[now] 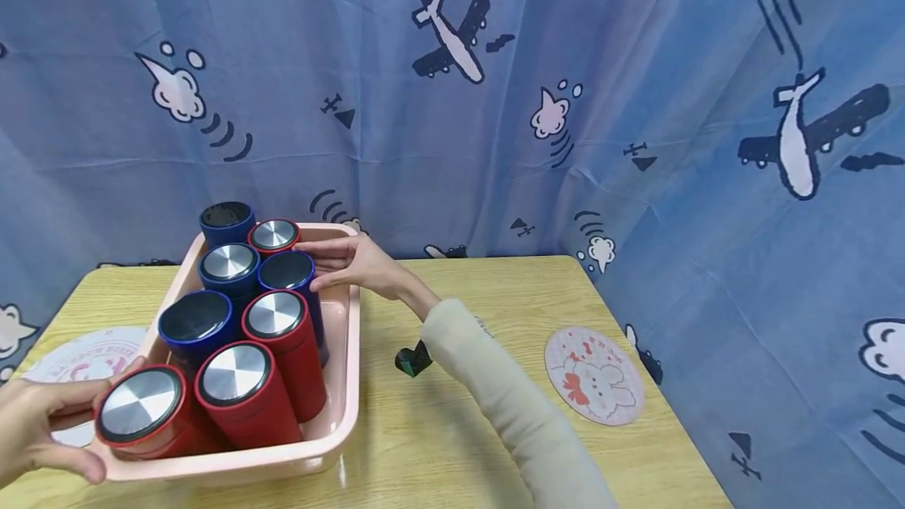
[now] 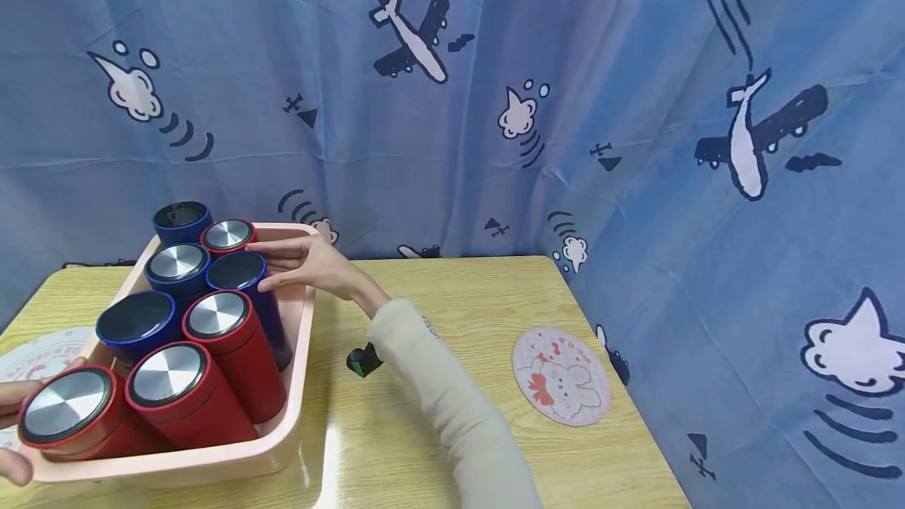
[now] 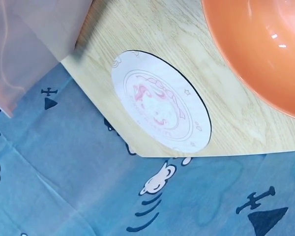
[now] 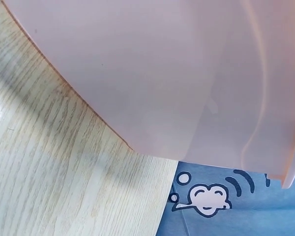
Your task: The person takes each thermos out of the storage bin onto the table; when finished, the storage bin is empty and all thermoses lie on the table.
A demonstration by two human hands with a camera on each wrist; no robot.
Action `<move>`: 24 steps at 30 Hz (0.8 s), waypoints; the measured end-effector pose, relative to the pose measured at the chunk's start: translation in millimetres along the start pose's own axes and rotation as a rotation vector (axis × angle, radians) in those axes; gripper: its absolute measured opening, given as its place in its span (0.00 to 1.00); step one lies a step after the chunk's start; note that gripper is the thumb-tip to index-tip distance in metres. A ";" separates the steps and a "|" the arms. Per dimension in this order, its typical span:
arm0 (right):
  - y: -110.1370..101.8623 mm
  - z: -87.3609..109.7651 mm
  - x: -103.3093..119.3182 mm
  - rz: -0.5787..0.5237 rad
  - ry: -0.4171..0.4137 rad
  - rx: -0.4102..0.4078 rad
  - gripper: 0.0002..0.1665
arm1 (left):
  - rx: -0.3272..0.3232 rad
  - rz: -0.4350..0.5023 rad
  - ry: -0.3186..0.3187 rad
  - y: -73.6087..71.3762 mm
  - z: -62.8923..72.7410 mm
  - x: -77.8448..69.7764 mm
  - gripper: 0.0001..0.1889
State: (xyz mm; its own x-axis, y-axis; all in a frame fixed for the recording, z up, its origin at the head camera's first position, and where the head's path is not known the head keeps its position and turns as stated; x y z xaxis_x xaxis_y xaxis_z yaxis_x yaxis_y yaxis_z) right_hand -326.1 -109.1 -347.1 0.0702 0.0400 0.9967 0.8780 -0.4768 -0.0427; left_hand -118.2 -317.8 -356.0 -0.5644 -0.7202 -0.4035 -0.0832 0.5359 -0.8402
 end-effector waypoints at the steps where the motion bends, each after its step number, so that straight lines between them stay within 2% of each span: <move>1: 0.2 0.1 -0.1 0.005 0.004 0.001 0.34 | 0.002 0.004 0.003 0.2 0.2 0.1 0.36; 7: 2.9 1.8 0.7 0.051 0.025 0.019 0.35 | -0.002 0.037 0.024 2.2 1.7 -0.5 0.30; 12: 4.4 1.4 0.8 0.081 0.030 0.020 0.35 | -0.036 0.102 0.035 1.9 4.0 -0.3 0.36; 14: 4.4 0.9 1.4 0.101 0.025 0.014 0.35 | -0.040 0.102 0.033 1.6 4.5 -0.3 0.38; 18: 4.3 0.4 2.5 0.123 0.024 0.006 0.34 | -0.041 0.061 0.025 0.0 4.3 -1.0 0.35; 24: 7.6 -0.4 6.9 0.115 0.001 0.024 0.33 | -0.056 0.042 0.027 -3.9 2.5 -3.8 0.34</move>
Point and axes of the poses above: each hand's wrist, its own z-axis away from the middle knuckle, its own y-axis out of the palm, x = y × z, the point moved 10 cm from there along -z, towards the middle knuckle, and after that the axes turned 6 degrees about x, right-handed, at the moved point
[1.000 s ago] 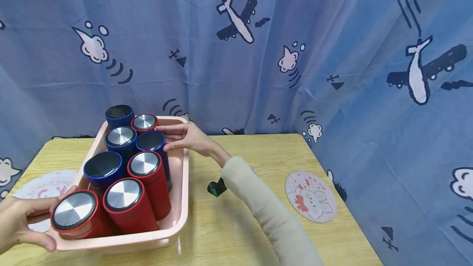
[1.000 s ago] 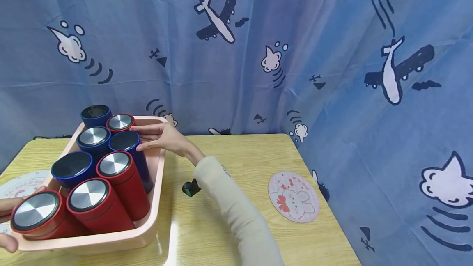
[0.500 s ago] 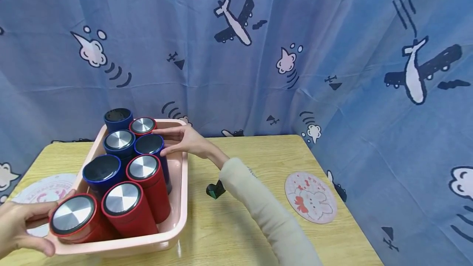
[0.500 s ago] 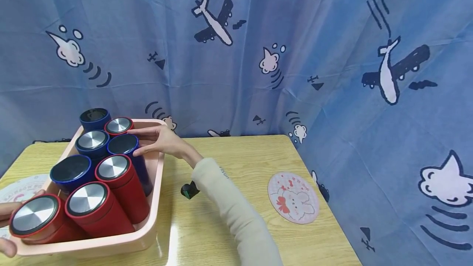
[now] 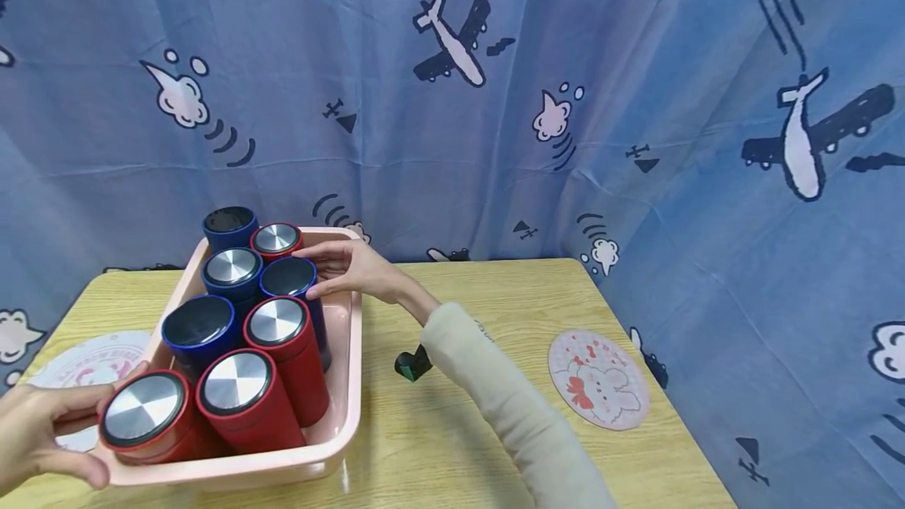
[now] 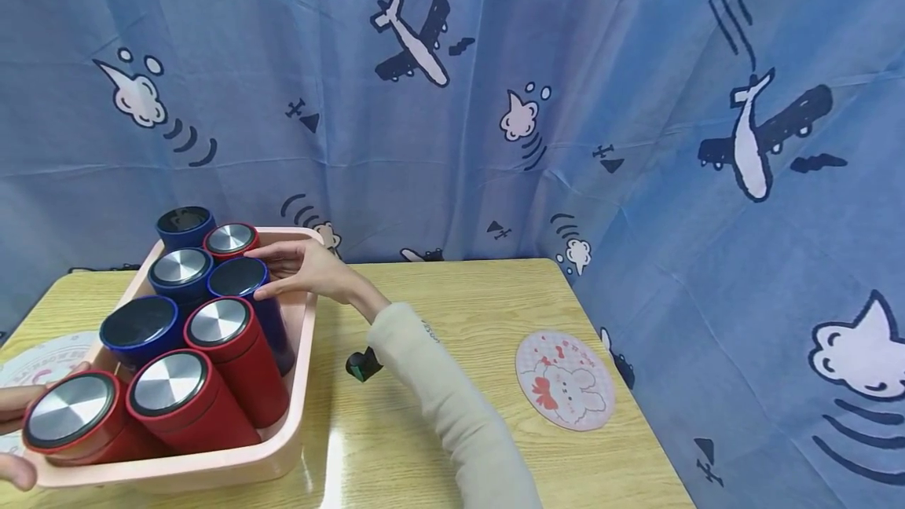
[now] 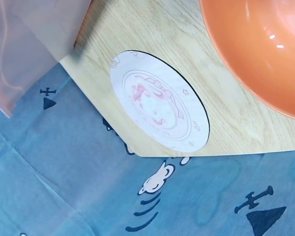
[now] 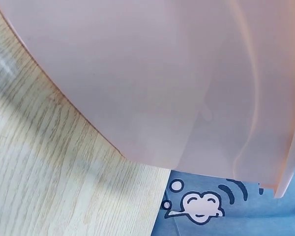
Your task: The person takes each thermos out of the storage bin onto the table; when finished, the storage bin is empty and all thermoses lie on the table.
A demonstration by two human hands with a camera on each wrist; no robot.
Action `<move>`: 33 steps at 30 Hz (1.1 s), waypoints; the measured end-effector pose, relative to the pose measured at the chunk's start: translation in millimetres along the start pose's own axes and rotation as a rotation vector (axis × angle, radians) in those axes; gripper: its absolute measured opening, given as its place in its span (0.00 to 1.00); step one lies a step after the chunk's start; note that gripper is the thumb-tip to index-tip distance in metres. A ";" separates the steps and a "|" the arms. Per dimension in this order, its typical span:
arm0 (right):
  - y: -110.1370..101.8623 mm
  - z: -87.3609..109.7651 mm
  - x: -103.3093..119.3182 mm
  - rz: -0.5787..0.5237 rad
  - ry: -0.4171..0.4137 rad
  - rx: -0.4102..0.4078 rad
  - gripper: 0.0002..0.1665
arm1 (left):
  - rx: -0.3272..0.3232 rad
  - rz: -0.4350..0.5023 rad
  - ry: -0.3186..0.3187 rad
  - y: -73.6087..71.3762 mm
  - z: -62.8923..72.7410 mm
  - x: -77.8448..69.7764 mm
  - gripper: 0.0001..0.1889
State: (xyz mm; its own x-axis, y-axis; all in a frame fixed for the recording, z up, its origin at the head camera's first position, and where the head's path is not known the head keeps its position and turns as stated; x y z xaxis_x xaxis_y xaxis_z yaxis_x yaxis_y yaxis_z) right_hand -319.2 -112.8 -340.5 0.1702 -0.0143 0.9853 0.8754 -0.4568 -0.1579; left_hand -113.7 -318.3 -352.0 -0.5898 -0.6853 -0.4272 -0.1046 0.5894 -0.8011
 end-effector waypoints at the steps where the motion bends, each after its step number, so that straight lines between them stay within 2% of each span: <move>1: 0.5 -0.1 0.7 -0.004 -0.008 0.005 0.33 | 0.004 -0.006 0.000 0.1 -0.8 -0.8 0.33; 7: 0.5 -1.5 2.1 -0.014 -0.021 0.009 0.35 | 0.023 0.025 -0.004 0.4 -3.9 -6.0 0.33; 12: 0.3 -1.9 0.4 0.013 0.005 0.015 0.36 | 0.021 0.062 0.009 -0.9 -7.3 -12.5 0.34; 19: -6.8 -1.7 -6.4 0.006 0.028 -0.035 0.35 | -0.001 0.077 0.006 -3.4 -8.7 -15.6 0.35; 22: -10.9 -1.7 -8.1 0.022 0.020 -0.064 0.35 | -0.006 0.091 0.018 -3.1 -8.0 -16.1 0.40; 27: -16.5 -0.2 -9.3 0.032 0.021 -0.092 0.34 | 0.032 0.106 0.039 -1.5 -10.8 -20.3 0.38; 29: -18.1 0.3 -9.2 0.028 0.029 -0.098 0.34 | 0.054 0.096 0.029 -0.7 -12.6 -21.8 0.33; 33: -20.3 0.4 -9.2 0.036 0.040 -0.103 0.33 | 0.071 0.100 0.000 0.1 -12.3 -20.1 0.31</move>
Point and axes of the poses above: each hand's wrist, its own z-axis away from the middle knuckle, its own y-axis out of the palm, x = y × z, the point moved 10 cm from there along -z, towards the middle knuckle, and after that the axes turned 6 degrees about x, right-handed, at the moved point
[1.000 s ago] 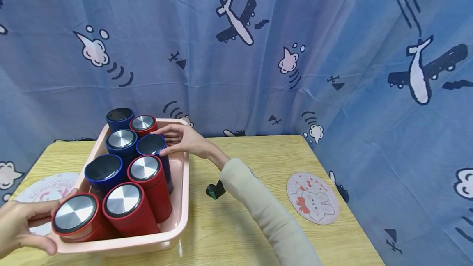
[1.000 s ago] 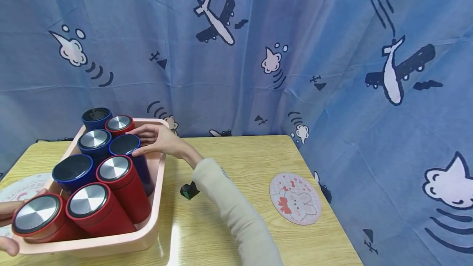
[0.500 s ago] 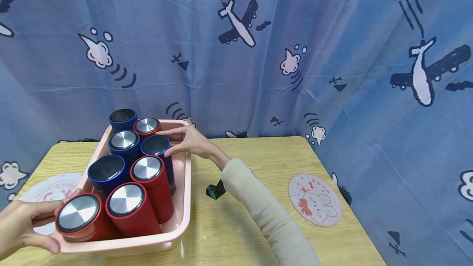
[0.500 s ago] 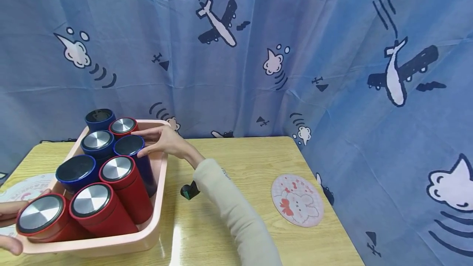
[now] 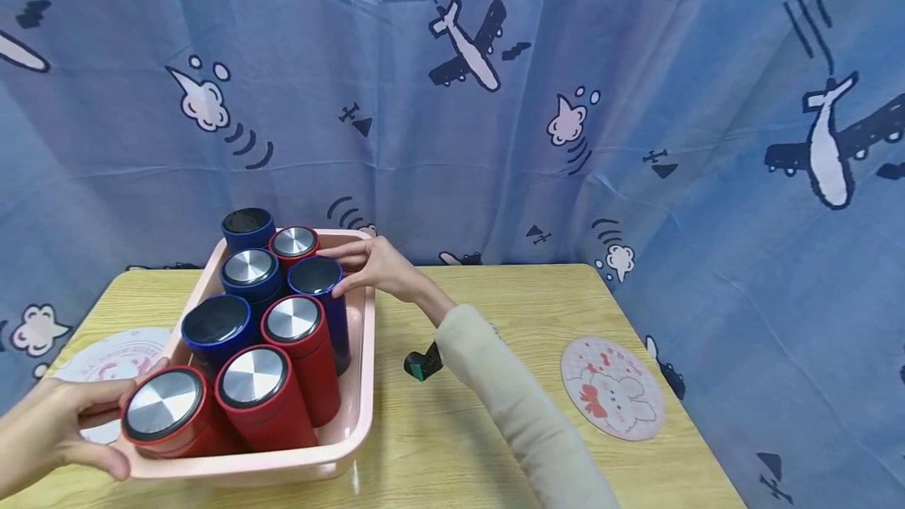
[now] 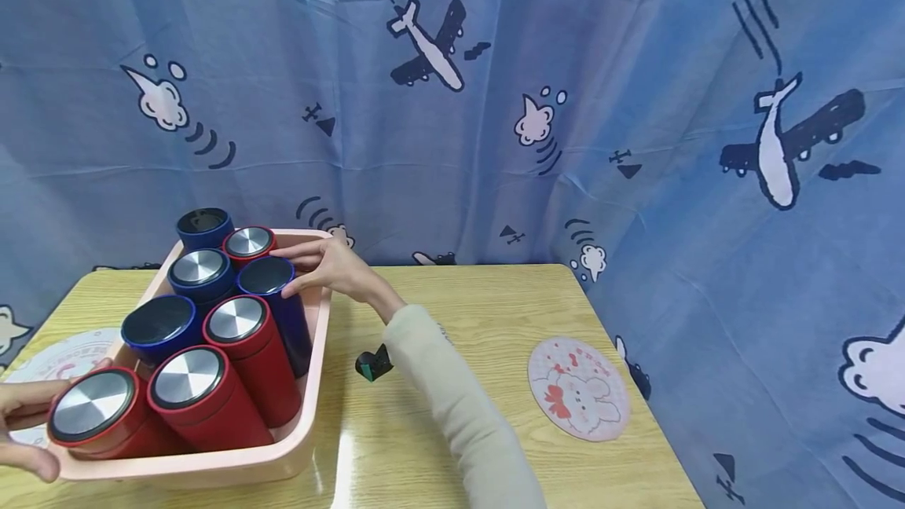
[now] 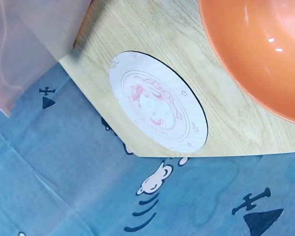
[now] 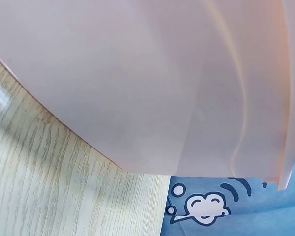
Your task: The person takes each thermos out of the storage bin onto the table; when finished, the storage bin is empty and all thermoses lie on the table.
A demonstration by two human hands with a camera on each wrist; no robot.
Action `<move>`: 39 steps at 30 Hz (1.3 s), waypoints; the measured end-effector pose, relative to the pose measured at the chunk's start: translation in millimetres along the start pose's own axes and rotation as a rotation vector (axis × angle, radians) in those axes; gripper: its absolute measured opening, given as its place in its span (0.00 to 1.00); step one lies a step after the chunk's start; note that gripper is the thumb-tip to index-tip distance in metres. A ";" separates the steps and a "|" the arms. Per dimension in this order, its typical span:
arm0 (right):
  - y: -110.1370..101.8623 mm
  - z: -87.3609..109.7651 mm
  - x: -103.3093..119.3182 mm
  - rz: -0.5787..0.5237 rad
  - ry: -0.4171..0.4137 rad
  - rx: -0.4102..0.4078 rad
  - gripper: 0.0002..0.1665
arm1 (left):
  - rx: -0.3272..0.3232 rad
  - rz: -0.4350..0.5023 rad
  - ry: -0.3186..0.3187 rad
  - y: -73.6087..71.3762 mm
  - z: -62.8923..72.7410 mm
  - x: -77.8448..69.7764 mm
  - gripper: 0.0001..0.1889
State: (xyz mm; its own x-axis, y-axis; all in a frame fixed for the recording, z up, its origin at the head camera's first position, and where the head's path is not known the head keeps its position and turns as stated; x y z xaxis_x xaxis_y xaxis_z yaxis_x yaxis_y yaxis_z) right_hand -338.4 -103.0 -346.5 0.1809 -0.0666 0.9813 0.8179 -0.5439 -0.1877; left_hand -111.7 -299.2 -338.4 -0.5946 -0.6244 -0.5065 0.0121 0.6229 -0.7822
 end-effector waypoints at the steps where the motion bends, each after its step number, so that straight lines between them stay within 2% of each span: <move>1: -0.8 0.1 -0.6 -0.002 -0.002 -0.003 0.33 | 0.004 0.002 -0.010 0.7 0.3 1.2 0.31; 3: -2.2 0.5 -1.4 -0.014 -0.007 -0.006 0.33 | 0.014 0.023 -0.024 2.2 1.1 3.6 0.32; 5: -4.4 1.2 -2.0 -0.029 -0.011 -0.016 0.33 | 0.006 0.019 -0.011 1.6 1.4 2.5 0.31; 10: -8.9 3.3 -3.4 -0.074 -0.011 -0.029 0.34 | -0.052 -0.106 0.049 -4.8 1.0 -6.2 0.28; 18: -14.3 5.4 -0.3 -0.054 -0.020 -0.071 0.34 | -0.074 -0.132 0.063 -7.9 2.5 -5.7 0.29; 25: -7.6 9.5 -1.6 -0.079 -0.032 -0.051 0.34 | -0.080 -0.181 0.105 -8.1 -0.2 -8.0 0.28; 32: -5.4 9.5 -2.2 -0.085 -0.028 -0.047 0.36 | -0.082 -0.147 0.094 -8.7 0.2 -5.6 0.30; 35: -3.9 8.3 -1.4 -0.066 -0.029 -0.046 0.37 | -0.087 -0.161 0.099 -8.6 0.3 -6.2 0.29; 39: -4.4 8.2 -0.9 -0.041 -0.037 -0.069 0.37 | -0.065 -0.123 0.076 -5.9 1.0 -2.6 0.29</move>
Point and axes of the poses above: each hand's wrist, its own z-axis away from the middle knuckle, its own y-axis out of the palm, x = y × z, the point moved 10 cm from there along -z, towards the middle knuckle, and after that the axes turned 6 degrees about x, right-handed, at the moved point
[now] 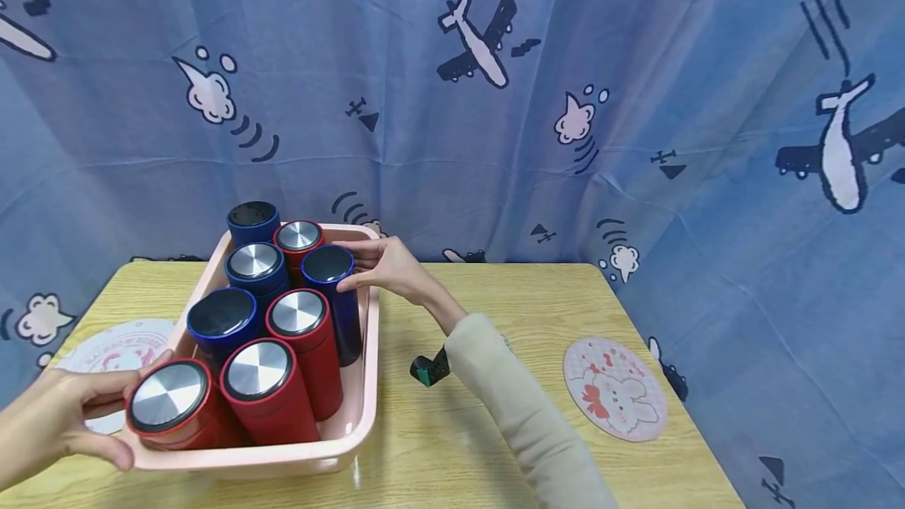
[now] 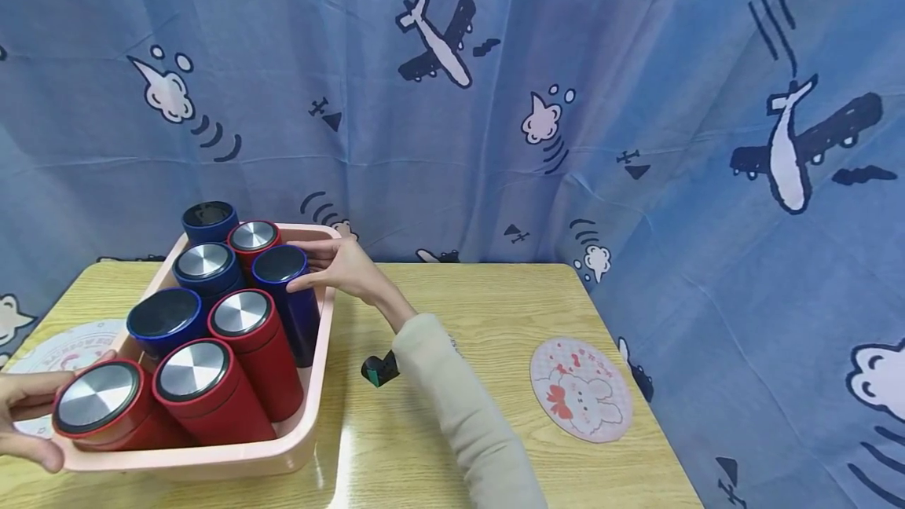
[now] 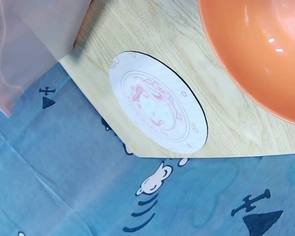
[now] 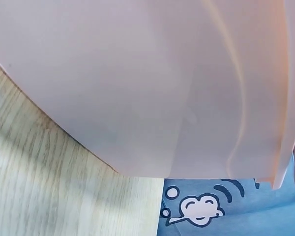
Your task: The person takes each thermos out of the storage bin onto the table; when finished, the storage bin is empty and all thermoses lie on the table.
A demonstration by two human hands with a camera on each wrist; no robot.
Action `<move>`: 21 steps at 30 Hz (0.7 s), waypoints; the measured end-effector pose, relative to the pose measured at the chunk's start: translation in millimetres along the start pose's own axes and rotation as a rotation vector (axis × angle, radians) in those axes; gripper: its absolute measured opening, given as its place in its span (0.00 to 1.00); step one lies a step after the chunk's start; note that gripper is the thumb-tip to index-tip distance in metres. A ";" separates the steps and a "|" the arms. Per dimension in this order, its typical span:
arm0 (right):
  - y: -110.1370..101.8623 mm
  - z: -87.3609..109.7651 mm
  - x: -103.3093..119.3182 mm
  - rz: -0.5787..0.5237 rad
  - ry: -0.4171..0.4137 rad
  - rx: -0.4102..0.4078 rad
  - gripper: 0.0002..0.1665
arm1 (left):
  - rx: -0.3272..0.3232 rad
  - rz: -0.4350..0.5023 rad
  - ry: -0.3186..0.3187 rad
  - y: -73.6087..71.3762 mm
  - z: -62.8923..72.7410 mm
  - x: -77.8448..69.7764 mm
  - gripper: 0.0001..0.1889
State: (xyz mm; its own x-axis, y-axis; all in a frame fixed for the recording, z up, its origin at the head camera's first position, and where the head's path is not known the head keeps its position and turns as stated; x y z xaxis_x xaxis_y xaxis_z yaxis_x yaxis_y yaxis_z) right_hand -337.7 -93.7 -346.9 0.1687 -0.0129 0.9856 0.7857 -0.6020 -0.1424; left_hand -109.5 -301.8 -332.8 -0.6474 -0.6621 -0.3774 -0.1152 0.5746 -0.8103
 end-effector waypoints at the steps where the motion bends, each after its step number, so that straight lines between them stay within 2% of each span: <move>1: -0.5 0.1 0.4 0.002 -0.003 -0.008 0.37 | 0.004 0.013 -0.010 0.2 0.4 1.1 0.30; 3: -2.1 0.3 0.0 -0.001 0.001 -0.023 0.36 | 0.011 0.028 -0.020 0.5 0.8 2.3 0.31; 11: -5.1 1.4 5.1 -0.023 0.016 -0.025 0.34 | 0.005 -0.019 0.006 -1.3 -1.4 -2.7 0.28; 16: -5.5 1.4 17.2 -0.025 -0.021 -0.012 0.35 | 0.051 0.054 -0.073 4.1 0.3 3.9 0.28; 18: -4.8 1.1 21.7 -0.026 -0.026 -0.006 0.36 | 0.068 0.114 -0.103 6.3 1.6 6.9 0.31; 21: -5.7 0.1 26.9 -0.009 -0.020 -0.023 0.35 | 0.065 0.222 -0.065 8.3 2.1 5.4 0.35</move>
State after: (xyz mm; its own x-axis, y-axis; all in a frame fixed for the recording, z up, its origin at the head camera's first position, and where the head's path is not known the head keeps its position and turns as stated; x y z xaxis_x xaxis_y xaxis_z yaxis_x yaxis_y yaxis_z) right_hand -337.6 -90.6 -319.6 0.1736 0.0088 0.9848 0.7733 -0.6204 -0.1308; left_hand -112.3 -301.6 -342.5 -0.6011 -0.5537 -0.5763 0.0749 0.6789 -0.7304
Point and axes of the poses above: each hand's wrist, its own z-axis away from the middle knuckle, its own y-axis out of the palm, x = y × z, the point moved 10 cm from there along -z, towards the middle knuckle, and after that the axes turned 6 degrees about x, right-handed, at the moved point
